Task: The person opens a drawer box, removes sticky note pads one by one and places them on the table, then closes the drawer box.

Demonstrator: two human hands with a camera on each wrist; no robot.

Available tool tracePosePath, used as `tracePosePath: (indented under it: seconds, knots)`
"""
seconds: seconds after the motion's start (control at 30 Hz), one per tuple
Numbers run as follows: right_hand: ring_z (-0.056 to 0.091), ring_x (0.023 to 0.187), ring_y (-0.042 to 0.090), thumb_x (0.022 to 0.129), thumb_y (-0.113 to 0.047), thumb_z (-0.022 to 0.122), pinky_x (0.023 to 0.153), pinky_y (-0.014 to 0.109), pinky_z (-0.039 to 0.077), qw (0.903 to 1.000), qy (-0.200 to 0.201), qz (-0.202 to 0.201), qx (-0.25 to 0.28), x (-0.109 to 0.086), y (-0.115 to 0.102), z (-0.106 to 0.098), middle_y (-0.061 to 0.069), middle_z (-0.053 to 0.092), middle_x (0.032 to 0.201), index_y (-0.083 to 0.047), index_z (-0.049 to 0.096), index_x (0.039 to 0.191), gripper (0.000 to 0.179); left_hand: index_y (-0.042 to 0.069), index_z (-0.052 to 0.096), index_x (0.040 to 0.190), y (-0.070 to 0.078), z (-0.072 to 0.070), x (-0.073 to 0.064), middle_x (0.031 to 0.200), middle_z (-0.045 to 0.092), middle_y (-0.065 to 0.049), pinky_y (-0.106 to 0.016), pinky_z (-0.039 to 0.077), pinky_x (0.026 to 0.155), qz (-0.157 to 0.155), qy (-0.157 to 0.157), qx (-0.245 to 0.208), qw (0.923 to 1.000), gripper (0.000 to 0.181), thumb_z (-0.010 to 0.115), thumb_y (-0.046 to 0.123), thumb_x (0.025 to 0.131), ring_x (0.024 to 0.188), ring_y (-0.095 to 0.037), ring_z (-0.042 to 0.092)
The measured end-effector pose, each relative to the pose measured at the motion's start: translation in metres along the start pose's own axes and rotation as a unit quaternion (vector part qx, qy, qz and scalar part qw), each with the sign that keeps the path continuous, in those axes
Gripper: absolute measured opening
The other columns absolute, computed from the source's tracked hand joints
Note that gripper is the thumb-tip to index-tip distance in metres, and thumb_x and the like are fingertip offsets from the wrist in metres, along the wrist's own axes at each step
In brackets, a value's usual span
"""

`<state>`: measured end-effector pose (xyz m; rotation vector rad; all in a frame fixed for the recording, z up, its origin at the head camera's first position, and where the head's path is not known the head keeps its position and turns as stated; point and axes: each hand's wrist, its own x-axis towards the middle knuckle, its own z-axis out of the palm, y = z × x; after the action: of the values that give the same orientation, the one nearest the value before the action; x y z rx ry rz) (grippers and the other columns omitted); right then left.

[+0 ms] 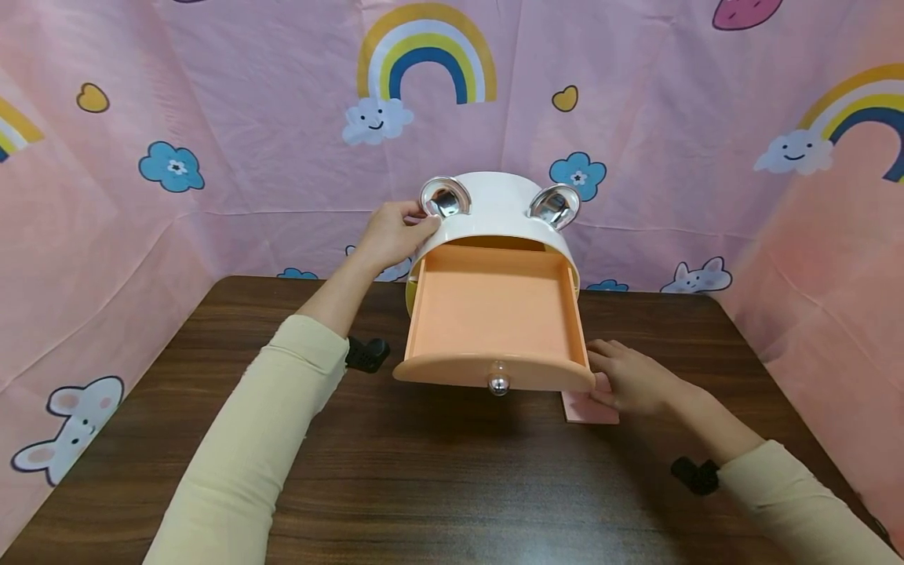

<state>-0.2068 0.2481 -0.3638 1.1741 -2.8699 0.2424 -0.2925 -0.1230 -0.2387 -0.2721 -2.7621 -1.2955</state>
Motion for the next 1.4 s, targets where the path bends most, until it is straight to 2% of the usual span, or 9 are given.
tracePosePath:
  seconds: [0.17, 0.3, 0.5, 0.73, 1.1, 1.4]
  knots:
    - [0.056, 0.098, 0.027, 0.073, -0.02, 0.076, 0.08, 0.044, 0.051, 0.9973, 0.061, -0.016, -0.036, 0.001, 0.001, -0.007, 0.009, 0.057, 0.109, -0.006, 0.06, 0.112, 0.044, 0.008, 0.064, 0.11, 0.001, 0.0, -0.001, 0.117, 0.061, -0.012, -0.038, 0.049, 0.086, 0.003, 0.004, 0.0, 1.0, 0.032, 0.054, 0.032, 0.091, 0.11, -0.024, 0.056]
    - [0.057, 0.096, 0.025, 0.073, -0.016, 0.076, 0.076, 0.042, 0.052, 0.9934, 0.106, -0.02, -0.038, 0.002, 0.003, -0.016, 0.007, 0.058, 0.107, -0.006, 0.061, 0.108, 0.04, 0.008, 0.064, 0.109, 0.001, 0.0, -0.001, 0.117, 0.061, -0.012, -0.038, 0.048, 0.088, 0.009, 0.008, 0.003, 0.9999, 0.032, 0.054, 0.032, 0.091, 0.111, -0.024, 0.055]
    - [0.057, 0.098, 0.025, 0.074, -0.011, 0.073, 0.078, 0.044, 0.051, 0.9892, 0.141, -0.005, -0.039, 0.003, 0.0, -0.03, 0.006, 0.059, 0.107, -0.008, 0.062, 0.108, 0.036, 0.009, 0.064, 0.108, -0.002, 0.0, 0.001, 0.117, 0.061, -0.012, -0.038, 0.049, 0.081, 0.006, 0.007, 0.003, 1.0, 0.031, 0.053, 0.032, 0.091, 0.109, -0.024, 0.056]
    - [0.056, 0.101, 0.023, 0.073, -0.013, 0.073, 0.075, 0.042, 0.051, 0.9827, 0.177, 0.013, -0.052, 0.004, -0.008, -0.043, 0.003, 0.059, 0.108, -0.012, 0.063, 0.108, 0.036, 0.008, 0.065, 0.107, -0.003, 0.001, 0.001, 0.115, 0.062, -0.012, -0.037, 0.049, 0.081, 0.011, 0.01, 0.003, 0.9999, 0.031, 0.053, 0.032, 0.091, 0.107, -0.024, 0.057]
    - [0.056, 0.094, 0.022, 0.071, -0.013, 0.072, 0.071, 0.04, 0.049, 0.9626, 0.262, -0.033, -0.06, 0.007, -0.028, -0.076, 0.005, 0.059, 0.104, -0.011, 0.065, 0.106, 0.035, 0.007, 0.065, 0.107, 0.0, 0.001, 0.0, 0.115, 0.063, -0.011, -0.037, 0.048, 0.088, 0.015, 0.014, 0.006, 0.9998, 0.031, 0.054, 0.031, 0.09, 0.109, -0.023, 0.057]
    - [0.057, 0.092, 0.02, 0.071, -0.013, 0.072, 0.064, 0.038, 0.048, 0.9518, 0.293, -0.072, -0.055, 0.01, -0.053, -0.095, 0.002, 0.061, 0.105, -0.015, 0.066, 0.107, 0.037, 0.008, 0.065, 0.106, -0.001, 0.001, 0.002, 0.116, 0.062, -0.01, -0.038, 0.048, 0.087, 0.012, 0.009, 0.007, 0.9999, 0.03, 0.053, 0.031, 0.091, 0.11, -0.023, 0.056]
